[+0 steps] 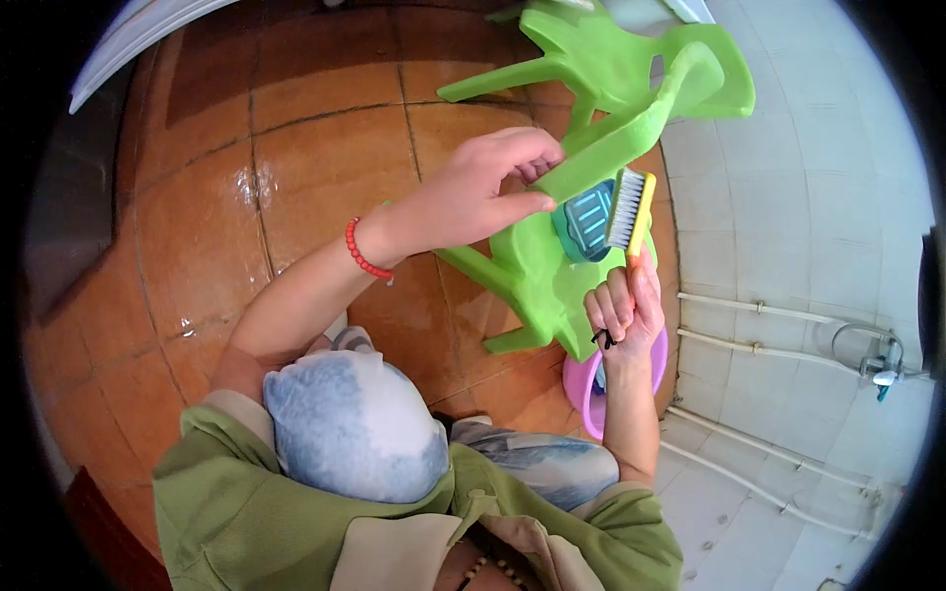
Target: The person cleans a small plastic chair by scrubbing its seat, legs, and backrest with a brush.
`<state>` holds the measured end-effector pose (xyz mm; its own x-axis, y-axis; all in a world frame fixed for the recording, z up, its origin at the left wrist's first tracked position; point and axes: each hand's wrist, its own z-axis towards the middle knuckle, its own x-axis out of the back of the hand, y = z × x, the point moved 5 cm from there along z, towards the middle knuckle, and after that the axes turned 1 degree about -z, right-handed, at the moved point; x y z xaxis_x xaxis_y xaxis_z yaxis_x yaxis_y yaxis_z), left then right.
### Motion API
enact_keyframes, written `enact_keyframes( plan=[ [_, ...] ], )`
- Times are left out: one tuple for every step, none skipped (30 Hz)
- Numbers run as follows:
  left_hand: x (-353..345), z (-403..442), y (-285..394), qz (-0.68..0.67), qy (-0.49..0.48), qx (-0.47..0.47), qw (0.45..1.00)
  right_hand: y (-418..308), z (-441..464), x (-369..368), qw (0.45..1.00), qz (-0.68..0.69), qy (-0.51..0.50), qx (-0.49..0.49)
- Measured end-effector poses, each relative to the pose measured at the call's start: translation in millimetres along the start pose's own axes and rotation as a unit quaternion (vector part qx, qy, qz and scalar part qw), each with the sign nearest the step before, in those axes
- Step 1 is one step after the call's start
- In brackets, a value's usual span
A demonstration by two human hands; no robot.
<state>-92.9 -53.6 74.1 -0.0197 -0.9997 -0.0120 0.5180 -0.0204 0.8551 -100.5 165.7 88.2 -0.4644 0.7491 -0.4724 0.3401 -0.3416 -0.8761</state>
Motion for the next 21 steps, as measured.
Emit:
enact_keyframes(
  plan=[
    [-0.2, 3.0, 0.8, 0.014, -0.005, -0.009, 1.0, 0.0, 0.2, 0.4, 1.0, -0.008, 0.001, 0.0],
    [-0.5, 4.8, 1.9, 0.029, -0.01, -0.017, 0.999, 0.5, 0.5, 1.1, 1.0, -0.016, 0.002, 0.0],
    [-0.8, 6.0, 3.9, 0.051, -0.011, -0.032, 0.998, 0.9, 0.3, 1.8, 1.0, -0.023, 0.003, 0.0],
    [-0.6, 6.7, 6.6, 0.074, -0.012, -0.047, 0.996, 0.9, -0.7, 2.6, 1.0, -0.019, 0.006, -0.001],
    [-0.3, 7.8, 8.8, 0.097, -0.013, -0.063, 0.993, 0.3, -1.0, 4.0, 1.0, -0.014, 0.007, 0.0],
    [0.1, 8.5, 8.0, 0.107, -0.008, -0.065, 0.992, -0.3, 0.0, 4.1, 1.0, -0.01, 0.008, 0.002],
    [-0.4, 8.9, 5.7, 0.118, -0.004, -0.07, 0.99, -1.4, 0.1, 3.1, 1.0, -0.02, 0.015, 0.01],
    [-0.8, 11.7, 5.2, 0.131, 0.001, -0.079, 0.988, -4.1, -1.0, 0.9, 0.999, -0.031, 0.02, 0.022],
    [-1.1, 14.1, 5.5, 0.126, 0.016, -0.067, 0.99, -7.4, -0.9, -0.9, 0.998, -0.042, 0.024, 0.034],
    [-2.5, 13.3, 7.8, 0.122, 0.032, -0.055, 0.991, -12.3, 0.3, -4.0, 0.995, -0.072, 0.011, 0.066],
    [-3.4, 12.8, 11.6, 0.116, 0.048, -0.042, 0.991, -17.0, 0.7, -7.0, 0.99, -0.101, -0.001, 0.097],
    [-4.1, 14.0, 19.7, 0.132, 0.058, -0.04, 0.989, -22.8, 0.6, -10.5, 0.983, -0.13, -0.011, 0.127],
    [-4.3, 14.5, 28.5, 0.148, 0.069, -0.038, 0.986, -29.7, 1.0, -15.6, 0.981, -0.132, -0.022, 0.142],
    [-4.9, 15.5, 35.0, 0.163, 0.08, -0.036, 0.983, -35.9, 3.7, -21.5, 0.972, -0.186, -0.007, 0.146],
    [-6.2, 21.0, 37.8, 0.117, 0.109, -0.053, 0.986, -45.2, 10.1, -32.7, 0.96, -0.237, 0.013, 0.149],
    [-6.6, 23.7, 43.7, 0.11, 0.121, -0.063, 0.985, -53.3, 12.9, -43.7, 0.946, -0.287, 0.032, 0.15],
    [-6.0, 25.8, 49.8, 0.102, 0.133, -0.072, 0.983, -57.4, 17.3, -53.8, 0.941, -0.316, 0.015, 0.124],
    [-4.6, 26.9, 54.2, 0.094, 0.145, -0.079, 0.982, -58.8, 24.8, -61.6, 0.93, -0.353, -0.016, 0.098],
    [-4.9, 27.7, 53.8, 0.101, 0.137, -0.086, 0.982, -66.8, 34.6, -69.7, 0.849, -0.488, -0.058, 0.194],
    [-4.9, 27.5, 50.6, 0.108, 0.129, -0.092, 0.981, -70.0, 40.0, -78.6, 0.737, -0.607, -0.096, 0.281],
    [-4.7, 27.4, 50.5, 0.112, 0.12, -0.087, 0.983, -74.2, 41.0, -83.3, 0.701, -0.639, -0.076, 0.306]
  ],
)
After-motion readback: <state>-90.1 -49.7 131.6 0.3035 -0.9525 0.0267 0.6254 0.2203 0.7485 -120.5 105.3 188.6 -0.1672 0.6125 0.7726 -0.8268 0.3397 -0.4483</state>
